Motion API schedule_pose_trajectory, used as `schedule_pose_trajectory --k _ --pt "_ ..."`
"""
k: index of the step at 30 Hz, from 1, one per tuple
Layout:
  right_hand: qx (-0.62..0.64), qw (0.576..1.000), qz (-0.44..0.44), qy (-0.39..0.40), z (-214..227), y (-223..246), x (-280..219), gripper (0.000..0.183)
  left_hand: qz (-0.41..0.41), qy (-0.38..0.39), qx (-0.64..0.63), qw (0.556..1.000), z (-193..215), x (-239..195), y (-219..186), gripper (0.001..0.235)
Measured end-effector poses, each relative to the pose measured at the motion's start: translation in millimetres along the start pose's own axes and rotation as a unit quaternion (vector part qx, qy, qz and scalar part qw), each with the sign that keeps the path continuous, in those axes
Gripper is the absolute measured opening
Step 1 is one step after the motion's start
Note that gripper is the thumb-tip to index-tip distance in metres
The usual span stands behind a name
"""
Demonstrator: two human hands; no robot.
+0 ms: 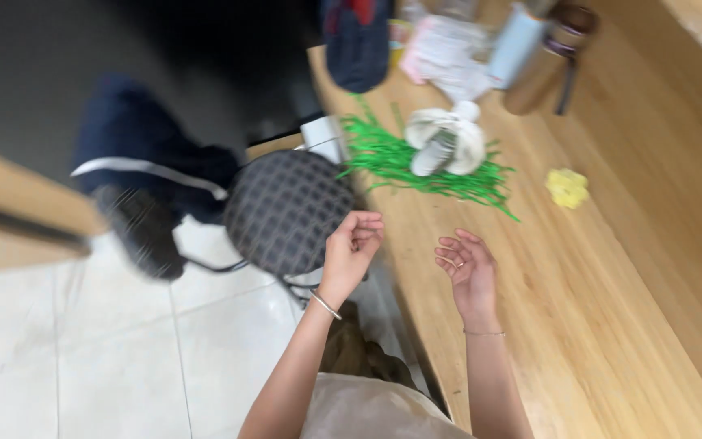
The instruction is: Inspect various decorative candles from a display shelf and organize them on a workspace.
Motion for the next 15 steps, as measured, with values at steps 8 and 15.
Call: schedule_pose_trajectory --k 8,15 --pt "-0.007 0.967 -0.089 0.238 -166 -45 -61 0.028 -0.025 -0.186 -0.097 0.977 135 -88 -8 0.029" --pt "-0.026 0.879 -0.148 0.453 -301 -134 -156 0.022 -0.055 -0.35 -0.104 0.929 272 -177 -15 0.028"
Point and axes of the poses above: each hand's wrist, its own x-axis towards the middle knuckle, its own z-axis out of the back of the hand, y = z × x, the point moved 3 cm from there along x, towards the middle knuckle, and after that the axes turned 14 degrees about z, right-handed, at the moved point
